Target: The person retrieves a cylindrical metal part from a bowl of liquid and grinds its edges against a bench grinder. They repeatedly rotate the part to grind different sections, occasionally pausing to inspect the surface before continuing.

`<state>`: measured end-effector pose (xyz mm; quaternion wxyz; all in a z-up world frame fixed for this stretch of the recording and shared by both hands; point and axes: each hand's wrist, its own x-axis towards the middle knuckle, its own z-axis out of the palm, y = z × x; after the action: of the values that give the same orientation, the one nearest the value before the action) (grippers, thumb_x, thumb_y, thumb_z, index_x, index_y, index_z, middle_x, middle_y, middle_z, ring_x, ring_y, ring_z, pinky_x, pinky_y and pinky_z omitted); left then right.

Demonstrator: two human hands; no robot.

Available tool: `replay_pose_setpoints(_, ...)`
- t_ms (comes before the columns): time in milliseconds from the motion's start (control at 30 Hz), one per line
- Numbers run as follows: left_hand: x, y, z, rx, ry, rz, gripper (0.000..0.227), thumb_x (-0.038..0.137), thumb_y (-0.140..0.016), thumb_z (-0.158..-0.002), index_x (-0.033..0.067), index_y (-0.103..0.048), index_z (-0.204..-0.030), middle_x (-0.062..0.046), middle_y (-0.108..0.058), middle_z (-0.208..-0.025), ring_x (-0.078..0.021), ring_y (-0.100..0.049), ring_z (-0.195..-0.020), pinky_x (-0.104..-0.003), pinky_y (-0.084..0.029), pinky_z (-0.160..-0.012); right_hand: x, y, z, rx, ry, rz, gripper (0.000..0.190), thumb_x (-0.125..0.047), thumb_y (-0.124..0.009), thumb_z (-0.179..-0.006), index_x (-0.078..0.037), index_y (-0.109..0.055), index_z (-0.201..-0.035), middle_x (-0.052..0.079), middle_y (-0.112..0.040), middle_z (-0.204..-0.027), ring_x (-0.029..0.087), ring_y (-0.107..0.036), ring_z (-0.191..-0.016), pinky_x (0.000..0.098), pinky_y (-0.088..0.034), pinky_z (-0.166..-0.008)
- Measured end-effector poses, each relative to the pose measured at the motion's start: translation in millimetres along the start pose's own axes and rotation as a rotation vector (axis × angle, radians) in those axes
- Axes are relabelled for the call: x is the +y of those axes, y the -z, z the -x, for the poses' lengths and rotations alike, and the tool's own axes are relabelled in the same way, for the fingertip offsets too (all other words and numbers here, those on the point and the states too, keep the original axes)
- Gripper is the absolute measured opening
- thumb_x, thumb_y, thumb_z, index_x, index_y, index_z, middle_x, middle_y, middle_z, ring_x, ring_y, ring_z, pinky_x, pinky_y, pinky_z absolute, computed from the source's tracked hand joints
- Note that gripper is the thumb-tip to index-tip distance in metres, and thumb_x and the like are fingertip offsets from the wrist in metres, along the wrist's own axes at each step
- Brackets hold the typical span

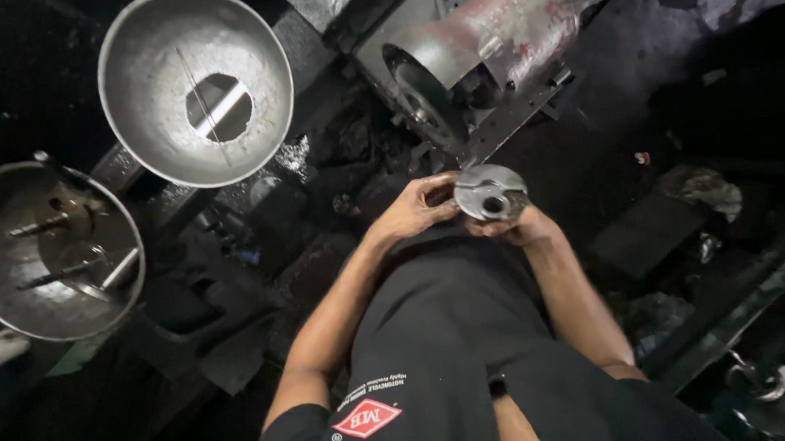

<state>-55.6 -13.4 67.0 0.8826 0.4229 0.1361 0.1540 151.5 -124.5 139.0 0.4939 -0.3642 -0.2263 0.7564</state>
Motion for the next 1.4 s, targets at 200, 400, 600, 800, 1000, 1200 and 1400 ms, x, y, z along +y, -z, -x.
replay_pose_setpoints(200, -45.3, 22.1, -5.1, 0.117, -0.097, -0.041, 0.048, 0.016, -0.070, -0.103, -0.0040, -0.055, -0.144, -0.004, -0.063, -0.129, -0.0105, -0.056, -0.114, -0.028, -0.049, -0.101, 6.9, -17.9, -22.4, 0.259, -0.109, 0.124, 0.023, -0.010, -0.076, -0.088, 0.000, -0.068, -0.106, 0.001, -0.061, -0.081, 0.013, -0.055, -0.073, 0.0321, -0.046, -0.067)
replay_pose_setpoints(400, -37.1, 17.6, -21.6, 0.338, -0.234, -0.083, 0.037, 0.018, -0.064, -0.104, -0.0020, -0.060, -0.135, -0.003, -0.066, -0.128, -0.0102, -0.058, -0.118, -0.028, -0.046, -0.105, 10.1, -17.0, -51.4, 0.482, 0.100, 0.444, 0.023, -0.010, -0.064, -0.086, -0.004, -0.068, -0.108, -0.002, -0.063, -0.087, 0.009, -0.054, -0.074, 0.0265, -0.043, -0.063)
replay_pose_setpoints(600, -12.7, 13.3, -25.3, 0.365, -0.277, -0.076, 0.026, 0.017, -0.063, -0.110, -0.0019, -0.067, -0.126, -0.003, -0.069, -0.114, -0.0100, -0.061, -0.106, -0.028, -0.050, -0.098, 28.3, 9.9, -69.5, 0.523, 0.084, 0.252, 0.023, -0.004, -0.059, -0.078, -0.002, -0.064, -0.100, 0.002, -0.062, -0.082, 0.011, -0.052, -0.064, 0.0259, -0.040, -0.054)
replay_pose_setpoints(800, -1.8, 13.8, -22.7, 0.361, -0.231, -0.001, 0.028, 0.019, -0.063, -0.105, 0.0009, -0.065, -0.126, 0.000, -0.069, -0.116, -0.0082, -0.063, -0.104, -0.026, -0.052, -0.095, 37.0, 13.9, -79.6, 0.384, 0.161, 0.303, 0.020, 0.001, -0.059, -0.074, 0.002, -0.060, -0.094, 0.005, -0.058, -0.076, 0.014, -0.051, -0.062, 0.0278, -0.038, -0.053)
replay_pose_setpoints(1000, 12.2, 9.8, -10.4, 0.432, -0.219, -0.096, 0.032, 0.020, -0.065, -0.104, -0.0002, -0.066, -0.129, -0.002, -0.070, -0.116, -0.0085, -0.062, -0.103, -0.027, -0.051, -0.092, 32.9, 2.0, -85.5, 0.392, 0.207, 0.461, 0.029, 0.001, -0.056, -0.071, 0.000, -0.063, -0.100, 0.004, -0.061, -0.077, 0.012, -0.056, -0.065, 0.0271, -0.043, -0.056)
replay_pose_setpoints(1200, 18.6, 0.2, -24.3, 0.399, -0.173, -0.168, 0.032, 0.023, -0.066, -0.104, -0.0015, -0.068, -0.125, -0.005, -0.072, -0.113, -0.0110, -0.064, -0.105, -0.028, -0.052, -0.097, 22.1, 3.4, -74.1, 0.463, 0.174, 0.359, 0.025, 0.002, -0.056, -0.072, 0.001, -0.060, -0.096, 0.006, -0.059, -0.074, 0.014, -0.054, -0.059, 0.0279, -0.040, -0.052)
replay_pose_setpoints(1400, 18.0, 1.2, -11.6, 0.432, -0.218, -0.159, 0.034, 0.022, -0.067, -0.102, -0.0015, -0.067, -0.127, -0.005, -0.071, -0.117, -0.0107, -0.066, -0.105, -0.028, -0.052, -0.097, 25.6, -6.5, -76.6, 0.443, 0.159, 0.383, 0.029, 0.001, -0.056, -0.070, 0.000, -0.060, -0.099, 0.004, -0.059, -0.073, 0.013, -0.055, -0.061, 0.0279, -0.043, -0.054)
